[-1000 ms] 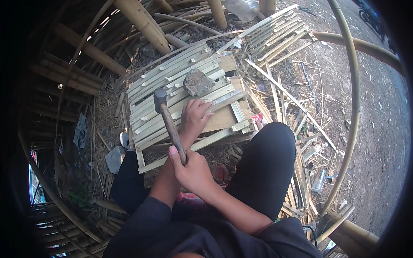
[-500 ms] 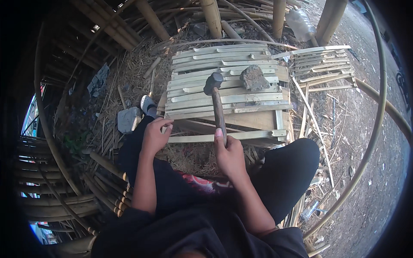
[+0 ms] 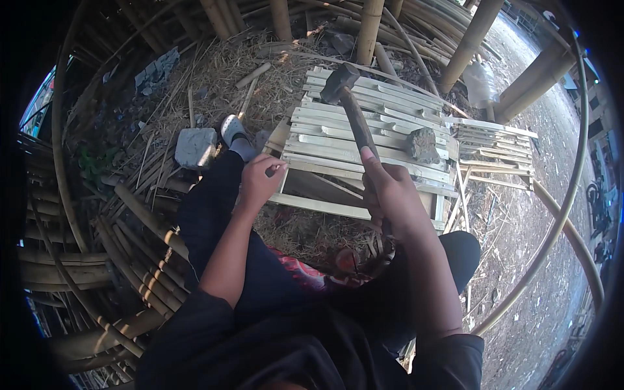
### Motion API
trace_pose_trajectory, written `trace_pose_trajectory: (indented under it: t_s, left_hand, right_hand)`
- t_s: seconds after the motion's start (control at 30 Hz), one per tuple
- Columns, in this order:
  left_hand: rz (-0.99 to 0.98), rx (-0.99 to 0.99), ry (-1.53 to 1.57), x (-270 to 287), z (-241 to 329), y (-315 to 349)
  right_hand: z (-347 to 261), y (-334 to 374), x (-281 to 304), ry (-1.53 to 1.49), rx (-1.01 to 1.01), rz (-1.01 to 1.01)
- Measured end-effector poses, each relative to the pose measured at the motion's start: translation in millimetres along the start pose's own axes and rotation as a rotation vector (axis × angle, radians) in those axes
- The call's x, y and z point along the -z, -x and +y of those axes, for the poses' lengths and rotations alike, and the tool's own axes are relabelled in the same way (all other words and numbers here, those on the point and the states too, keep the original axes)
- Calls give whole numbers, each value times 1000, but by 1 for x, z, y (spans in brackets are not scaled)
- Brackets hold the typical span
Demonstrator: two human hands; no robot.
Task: The person hammers nails into a wooden and bamboo frame structure while using a hammer by hand.
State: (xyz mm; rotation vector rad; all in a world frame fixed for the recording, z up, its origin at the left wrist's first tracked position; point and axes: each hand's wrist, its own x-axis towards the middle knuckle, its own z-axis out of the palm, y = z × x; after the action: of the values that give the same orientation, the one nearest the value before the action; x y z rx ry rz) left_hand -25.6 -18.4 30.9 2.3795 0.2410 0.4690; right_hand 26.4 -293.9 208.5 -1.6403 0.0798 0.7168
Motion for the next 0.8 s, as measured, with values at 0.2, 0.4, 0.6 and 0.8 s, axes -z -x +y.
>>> trace_pose_trajectory:
  t_s: [0.2, 0.4, 0.6, 0.8]
  left_hand:
    - [-119, -305, 65, -52, 67, 23]
    - [-41, -252, -145, -75, 74, 17]
    - [25, -234, -150, -94, 56, -6]
    - [65, -280, -153, -95, 55, -6]
  right_hand:
    - [3, -37, 14, 62, -20, -113]
    - [27, -50, 18, 129, -127, -114]
    - [34, -48, 31, 72, -182, -122]
    - [34, -43, 38, 87, -187, -115]
